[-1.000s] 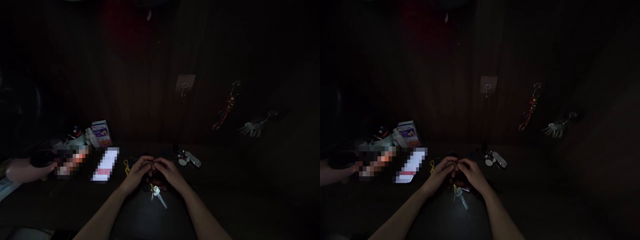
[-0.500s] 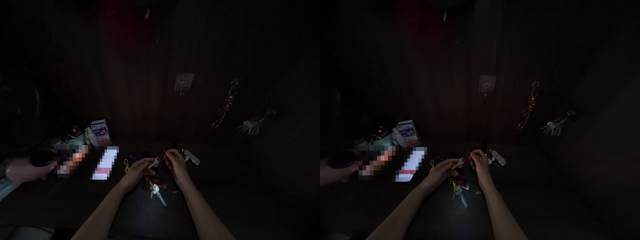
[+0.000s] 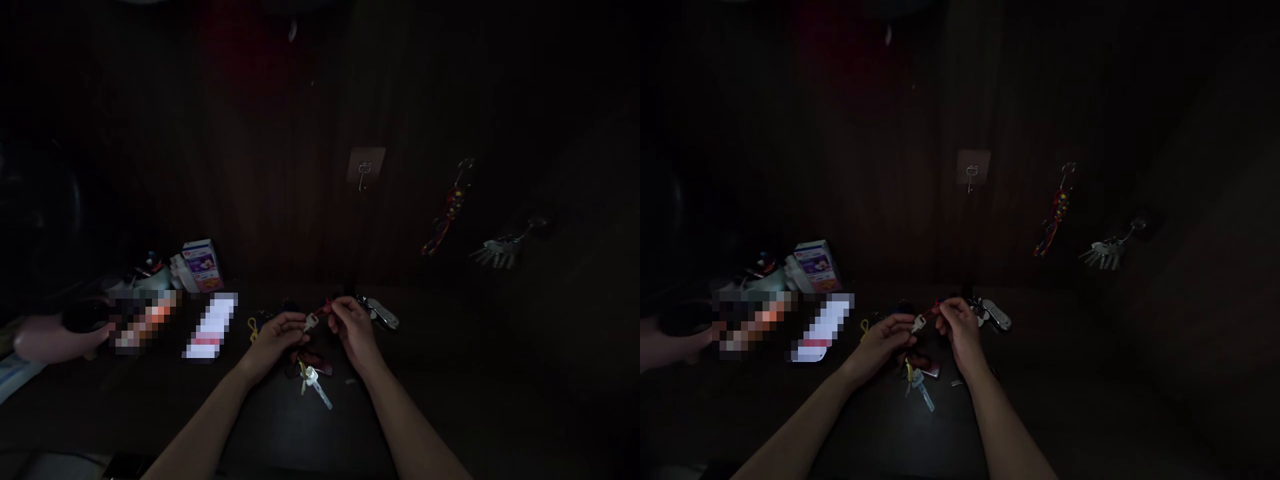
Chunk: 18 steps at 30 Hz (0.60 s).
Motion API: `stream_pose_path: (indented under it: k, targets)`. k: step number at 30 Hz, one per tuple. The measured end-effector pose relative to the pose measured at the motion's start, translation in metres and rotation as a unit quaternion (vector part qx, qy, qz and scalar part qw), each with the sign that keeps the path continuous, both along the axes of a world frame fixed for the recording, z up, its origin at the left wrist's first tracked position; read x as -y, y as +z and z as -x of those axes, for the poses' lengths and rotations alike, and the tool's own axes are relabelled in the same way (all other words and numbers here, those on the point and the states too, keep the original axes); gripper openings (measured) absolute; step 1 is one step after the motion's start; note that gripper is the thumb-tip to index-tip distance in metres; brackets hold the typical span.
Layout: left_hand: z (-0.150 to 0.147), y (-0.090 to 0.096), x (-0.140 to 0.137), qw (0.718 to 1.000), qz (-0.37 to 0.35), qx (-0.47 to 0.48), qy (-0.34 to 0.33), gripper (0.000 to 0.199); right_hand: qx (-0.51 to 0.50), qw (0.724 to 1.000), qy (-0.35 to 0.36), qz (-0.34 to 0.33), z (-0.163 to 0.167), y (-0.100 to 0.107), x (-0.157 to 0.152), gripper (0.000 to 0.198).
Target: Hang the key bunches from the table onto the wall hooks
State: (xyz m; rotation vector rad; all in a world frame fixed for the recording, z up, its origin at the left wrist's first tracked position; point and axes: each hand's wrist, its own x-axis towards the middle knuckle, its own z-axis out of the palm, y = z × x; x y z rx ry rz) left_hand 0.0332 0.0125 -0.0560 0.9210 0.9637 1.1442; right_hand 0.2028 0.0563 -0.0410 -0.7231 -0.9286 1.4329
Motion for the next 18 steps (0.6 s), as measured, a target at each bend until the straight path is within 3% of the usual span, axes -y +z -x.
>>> stream_pose_path:
  k: [7, 13, 18]
  targets:
    - [-0.002, 0.007, 0.003, 1.0, -0.008, -0.016, -0.002, 0.044, -0.01, 1.0, -0.001, 0.015, -0.001, 0.001, -0.002, 0.025]
    - [0.0, 0.003, 0.0, 0.999, -0.02, -0.038, -0.018, 0.041, 0.034, 0.999, -0.031, -0.011, 0.0, 0.002, -0.001, 0.026]
    - [-0.001, 0.0, -0.002, 0.994, -0.027, -0.102, -0.02, 0.038, 0.122, 0.991, -0.011, -0.053, -0.003, 0.022, 0.003, 0.027]
